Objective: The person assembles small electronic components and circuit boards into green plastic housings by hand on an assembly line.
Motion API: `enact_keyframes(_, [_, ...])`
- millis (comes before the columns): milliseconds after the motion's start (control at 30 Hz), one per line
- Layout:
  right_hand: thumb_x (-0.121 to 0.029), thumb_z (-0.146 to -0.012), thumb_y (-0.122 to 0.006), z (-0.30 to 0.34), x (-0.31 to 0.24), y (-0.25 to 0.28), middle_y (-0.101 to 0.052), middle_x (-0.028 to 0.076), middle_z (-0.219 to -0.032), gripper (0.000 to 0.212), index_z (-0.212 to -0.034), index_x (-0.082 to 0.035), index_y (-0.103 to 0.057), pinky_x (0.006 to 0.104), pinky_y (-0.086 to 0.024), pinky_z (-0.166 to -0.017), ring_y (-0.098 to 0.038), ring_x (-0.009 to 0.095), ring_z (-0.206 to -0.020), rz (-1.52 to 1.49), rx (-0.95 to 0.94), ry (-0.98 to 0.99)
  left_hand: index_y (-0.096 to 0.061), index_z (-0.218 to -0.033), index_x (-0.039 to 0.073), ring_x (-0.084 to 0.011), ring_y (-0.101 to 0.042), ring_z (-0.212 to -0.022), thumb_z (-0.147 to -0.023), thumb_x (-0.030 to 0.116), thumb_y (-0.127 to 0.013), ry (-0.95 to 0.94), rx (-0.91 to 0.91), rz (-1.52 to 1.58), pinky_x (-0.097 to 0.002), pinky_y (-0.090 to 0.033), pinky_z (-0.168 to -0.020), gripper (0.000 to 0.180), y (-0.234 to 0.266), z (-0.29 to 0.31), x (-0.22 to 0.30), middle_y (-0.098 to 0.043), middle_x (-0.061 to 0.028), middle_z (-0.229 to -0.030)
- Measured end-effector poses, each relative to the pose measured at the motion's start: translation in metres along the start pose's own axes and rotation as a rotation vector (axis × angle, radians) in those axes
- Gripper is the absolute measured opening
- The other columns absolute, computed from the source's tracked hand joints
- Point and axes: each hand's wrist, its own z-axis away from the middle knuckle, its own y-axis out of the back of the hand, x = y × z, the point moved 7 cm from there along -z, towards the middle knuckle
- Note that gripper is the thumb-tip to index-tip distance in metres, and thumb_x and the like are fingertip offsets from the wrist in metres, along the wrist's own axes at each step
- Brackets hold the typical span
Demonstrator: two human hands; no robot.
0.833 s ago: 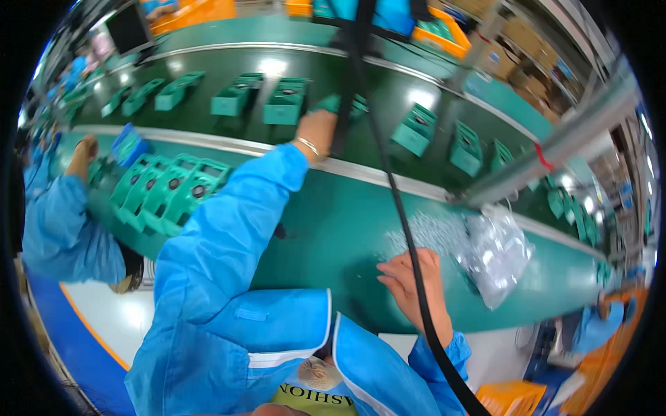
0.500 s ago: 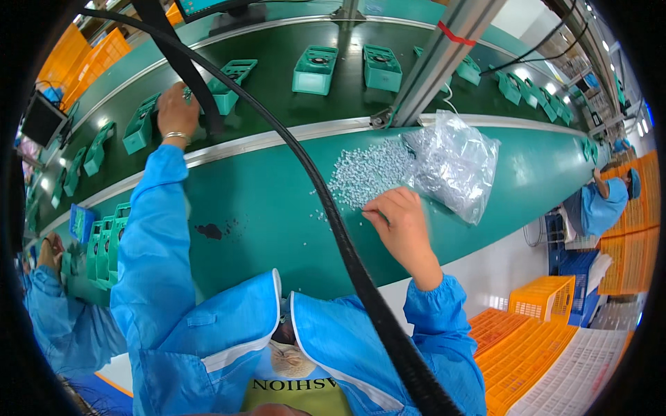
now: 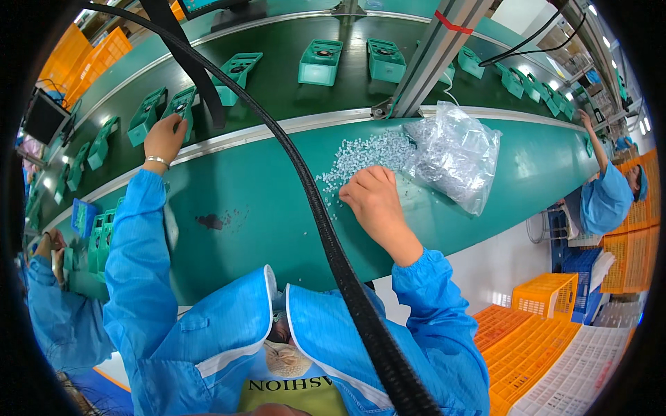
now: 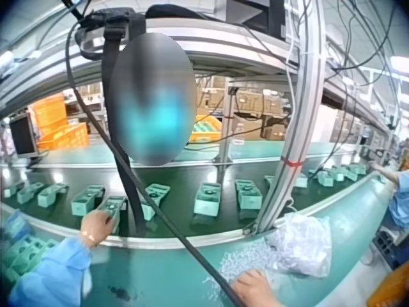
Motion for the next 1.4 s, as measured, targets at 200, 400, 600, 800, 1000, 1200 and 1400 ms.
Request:
enact_keyframes(200, [-0.007,-0.072,-0.083,0.001,0.009,-0.005,-0.064,0.001,-0.089,0.017,-0.083,-0.012,-0.072,0.0432,-0.043,-0.093,-0.06,0.025,-0.098,-0.02,0.044,-0.019,-0.071,-0.101,0.008,-0.0393,-0.066,-0.093,-0.098,0.031,-0.064,-0.077,0.134,0.038,-0.0502,-0.052,-0.076,0.024,0.051,0.049,0.01,-0.071,-0.0159,-0.096])
enact_keyframes(400, [-0.007,-0.071,-0.084,0.008,0.012,0.001,-0.064,0.0,-0.089,0.018,-0.085,-0.013,-0.073,0.0431,-0.043,-0.093,-0.06,0.025,-0.098,-0.003,0.018,-0.063,-0.068,-0.097,0.003,-0.0396,-0.063,-0.085,-0.092,0.014,-0.073,-0.229,0.17,0.136,-0.0473,-0.05,-0.072,0.014,0.105,0.124,0.054,-0.066,-0.0165,-0.09])
enact_keyframes(600, [-0.007,-0.072,-0.08,0.007,0.002,-0.003,-0.064,0.0,-0.089,0.016,-0.086,-0.013,-0.074,0.0436,-0.043,-0.095,-0.06,0.024,-0.098,0.044,0.01,0.003,-0.066,-0.091,0.003,-0.0388,-0.061,-0.08,-0.083,0.006,-0.075,-0.312,0.052,0.258,-0.0466,-0.049,-0.068,0.013,0.116,0.203,0.101,-0.063,-0.0154,-0.084])
enact_keyframes(800, [-0.012,-0.072,-0.07,-0.003,-0.019,0.005,-0.065,0.001,-0.09,0.013,-0.085,-0.011,-0.073,0.0494,-0.044,-0.098,-0.062,0.027,-0.102,0.267,-0.05,0.151,-0.065,-0.086,0.01,-0.0286,-0.062,-0.077,-0.075,0.008,-0.077,-0.39,0.021,0.308,-0.0423,-0.047,-0.062,0.016,0.1,0.261,0.126,-0.062,-0.0059,-0.081])
enact_keyframes(1000, [-0.011,-0.072,-0.076,-0.029,-0.043,0.003,-0.065,0.002,-0.089,0.012,-0.084,-0.01,-0.074,0.0482,-0.041,-0.096,-0.06,0.03,-0.101,0.151,-0.079,0.124,-0.065,-0.085,0.014,-0.021,-0.06,-0.079,-0.077,0.02,-0.074,-0.449,-0.004,0.319,-0.0368,-0.043,-0.06,0.014,0.093,0.292,0.135,-0.058,-0.001,-0.081])
enact_keyframes(1200, [-0.01,-0.074,-0.084,-0.078,-0.135,-0.058,-0.065,0.0,-0.091,0.014,-0.087,-0.013,-0.077,0.0413,-0.042,-0.094,-0.059,0.026,-0.1,-0.304,-0.173,0.287,-0.059,-0.086,0.017,-0.0167,-0.054,-0.077,-0.074,0.023,-0.067,-0.464,0.011,0.278,-0.0338,-0.038,-0.06,0.015,0.088,0.298,0.135,-0.049,0.001,-0.079])
enact_keyframes(1400, [-0.011,-0.079,-0.082,-0.081,-0.147,-0.106,-0.066,-0.001,-0.089,0.009,-0.088,-0.014,-0.079,0.0395,-0.041,-0.096,-0.058,0.023,-0.098,-0.446,-0.383,0.17,-0.058,-0.084,0.018,-0.0147,-0.054,-0.077,-0.075,0.021,-0.068,-0.469,0.054,0.242,-0.0312,-0.039,-0.06,0.013,0.087,0.3,0.135,-0.048,0.0022,-0.079])
